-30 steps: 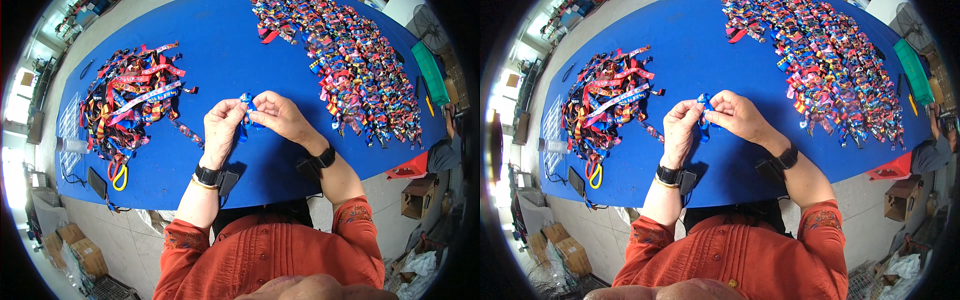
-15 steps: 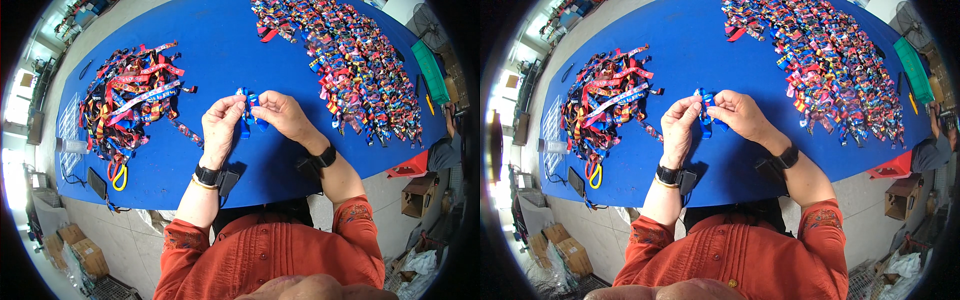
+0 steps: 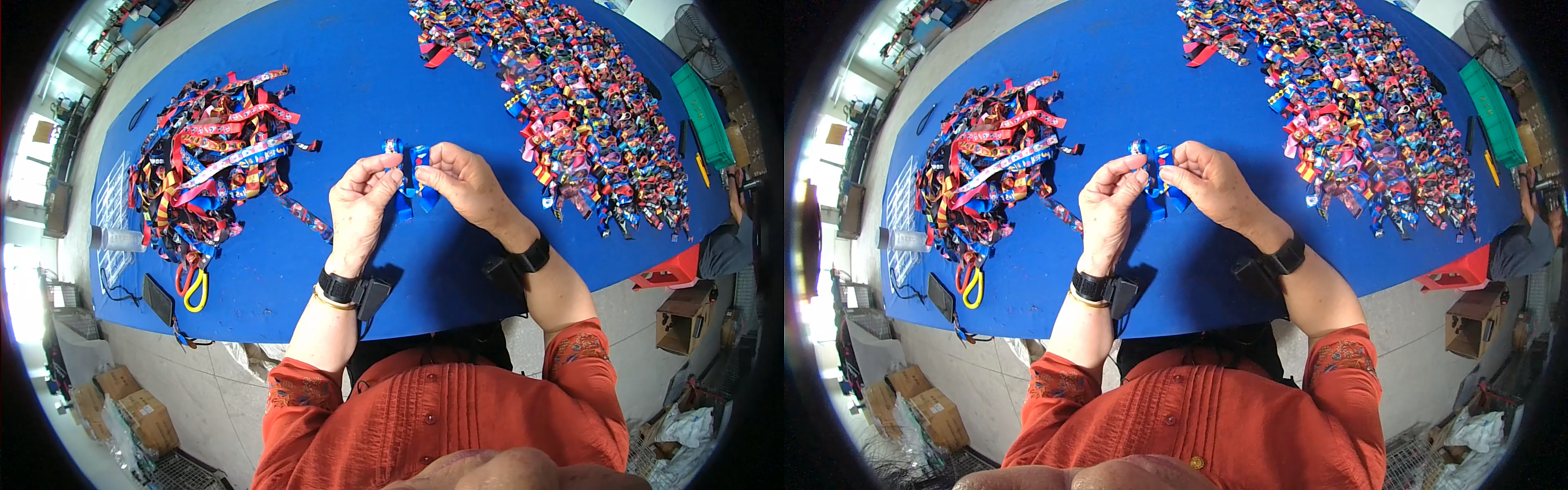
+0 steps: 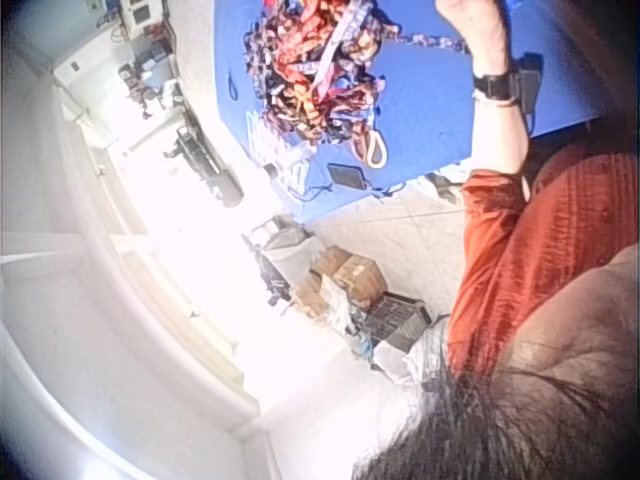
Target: Folding printed fabric strips into decorative ribbon bow shapes on a workbench.
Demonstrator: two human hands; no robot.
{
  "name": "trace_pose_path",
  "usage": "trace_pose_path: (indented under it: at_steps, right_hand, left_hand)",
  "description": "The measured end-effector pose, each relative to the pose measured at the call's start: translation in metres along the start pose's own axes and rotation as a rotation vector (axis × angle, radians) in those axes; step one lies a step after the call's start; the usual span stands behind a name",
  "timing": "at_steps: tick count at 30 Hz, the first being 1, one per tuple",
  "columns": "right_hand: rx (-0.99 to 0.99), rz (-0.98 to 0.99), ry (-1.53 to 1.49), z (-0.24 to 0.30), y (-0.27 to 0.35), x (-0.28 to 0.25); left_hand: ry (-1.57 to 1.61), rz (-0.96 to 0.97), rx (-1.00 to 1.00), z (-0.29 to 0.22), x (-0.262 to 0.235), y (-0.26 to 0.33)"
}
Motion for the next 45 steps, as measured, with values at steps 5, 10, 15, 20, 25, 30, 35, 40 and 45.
trace_pose_path:
  at_steps: [5,10,15,20,25,30,35,40,45]
  right_hand:
    - [0.009,0.014,-0.059,0.005,0.0,0.001]
    - [0.002,0.04,-0.117,0.0,-0.001,0.002]
    - [0.002,0.04,-0.088,0.0,0.0,-0.001]
    - [-0.131,-0.031,-0.112,0.006,0.0,0.005]
    - [-0.059,0.002,-0.104,0.007,0.001,0.002]
    - [-0.026,-0.001,-0.013,0.013,0.002,0.0]
    - [-0.03,-0.012,-0.035,0.011,0.001,-0.002]
    - [-0.006,-0.03,-0.08,0.006,0.0,-0.002]
    - [-0.028,-0.061,-0.03,-0.005,-0.004,-0.005]
  left_hand:
    - [-0.025,0.009,-0.003,0.002,-0.001,0.001]
    - [-0.028,0.034,0.002,0.002,0.0,-0.001]
    - [0.061,0.013,0.034,0.002,0.0,-0.003]
    - [0.069,0.037,0.004,0.003,0.002,-0.002]
    - [0.081,0.112,-0.035,0.004,0.003,-0.001]
    - [0.072,0.142,-0.07,0.006,0.005,-0.002]
    - [0.013,0.207,-0.191,0.006,0.003,0.0]
    - [-0.03,0.182,-0.17,0.007,0.001,0.0]
    - [0.096,0.085,-0.12,0.009,-0.006,-0.006]
Point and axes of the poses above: each hand's wrist, its own y-axis away from the middle knuckle, its own x-axis out of the palm, z = x × y, the point moved 2 cm from there along -y, towards the middle knuckle, and after that the axes turned 1 degree about -y, right-handed, at the moved point
